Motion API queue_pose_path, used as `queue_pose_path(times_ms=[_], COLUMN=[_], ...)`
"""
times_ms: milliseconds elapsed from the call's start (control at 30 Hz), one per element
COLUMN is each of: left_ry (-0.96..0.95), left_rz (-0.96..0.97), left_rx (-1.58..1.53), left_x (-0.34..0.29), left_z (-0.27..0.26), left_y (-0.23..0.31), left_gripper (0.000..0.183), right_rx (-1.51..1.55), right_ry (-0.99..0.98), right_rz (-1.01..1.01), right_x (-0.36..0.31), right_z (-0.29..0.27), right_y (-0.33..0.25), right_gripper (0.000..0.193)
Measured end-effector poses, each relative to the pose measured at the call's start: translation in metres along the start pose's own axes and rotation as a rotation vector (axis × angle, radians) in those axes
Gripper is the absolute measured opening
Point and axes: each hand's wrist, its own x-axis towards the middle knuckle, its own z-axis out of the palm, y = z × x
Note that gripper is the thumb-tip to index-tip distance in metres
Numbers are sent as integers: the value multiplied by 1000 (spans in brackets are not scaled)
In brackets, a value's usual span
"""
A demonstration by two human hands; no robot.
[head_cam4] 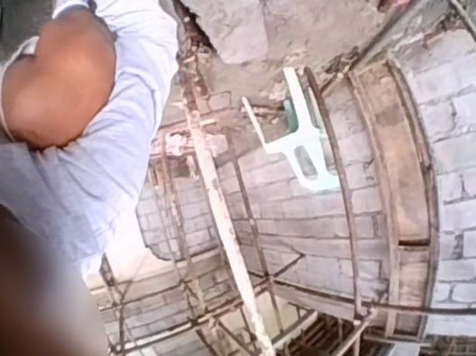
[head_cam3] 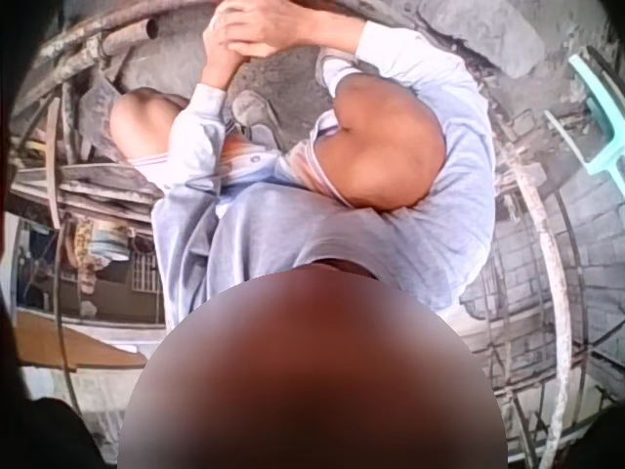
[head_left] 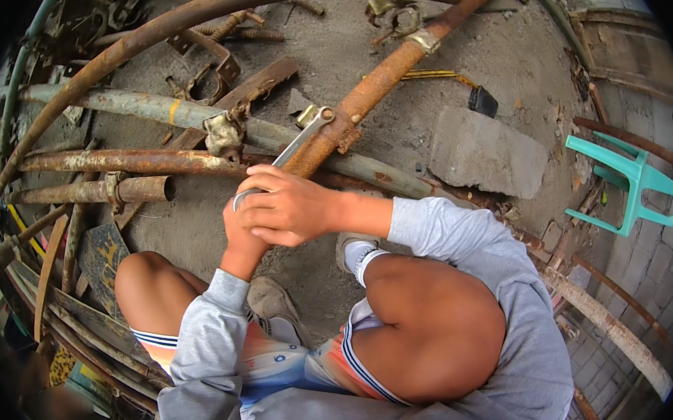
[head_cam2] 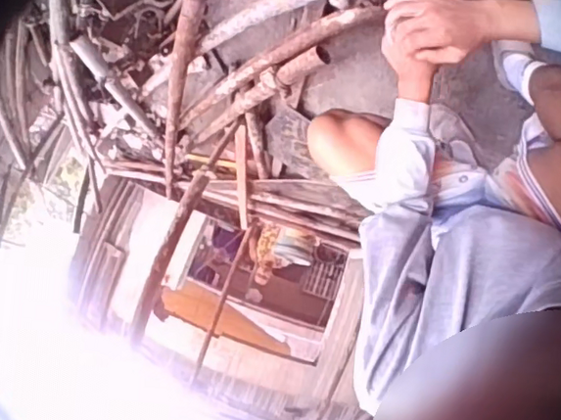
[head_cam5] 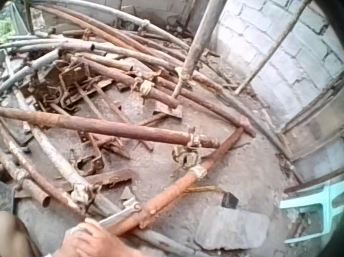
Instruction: The person uses a wrench to loosen and remove metal couplers from rusty scaffolding poles. They repeatedly pick up poles, apply the wrench to the couplers, detach them, and place the couplers into a bucket.
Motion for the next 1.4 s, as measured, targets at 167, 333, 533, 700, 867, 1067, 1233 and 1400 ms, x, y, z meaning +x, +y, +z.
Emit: queue_pose_path(times_ms=[167, 333, 533, 700, 867, 1067, 1233, 1400], left_ry=[-242, -227, -380, -353, -391, -354, -325, -326], left_rz=[-10, -177, -378, -365, -422, -394, -385, -399], left_rx=[55, 26, -149, -158, -195, -168, -150, -153], left_x=[18, 16, 22, 22, 21, 23, 20, 21], left_z=[-31, -49, -54, -52, -60, -57, -58, -53], left_y=[22, 16, 17, 16, 19, 23, 20, 21], left_gripper=[33, 56, 62, 59, 57, 56, 56, 56], right_rx=[110, -47, -183, -85, -244, 42, -563, -242], right_ry=[162, -90, 45, 132, 228, 403, 54, -22], right_rz=[183, 184, 246, 650, 995, 1131, 855, 457], right_x=[-17, -53, -95, -122, -132, -132, 4, 120], right_z=[3, -5, -51, -62, -123, -202, -173, -44], right_y=[-6, -20, -44, -66, -43, 101, 179, 146], right_gripper=[42, 27, 22, 15, 24, 38, 44, 37])
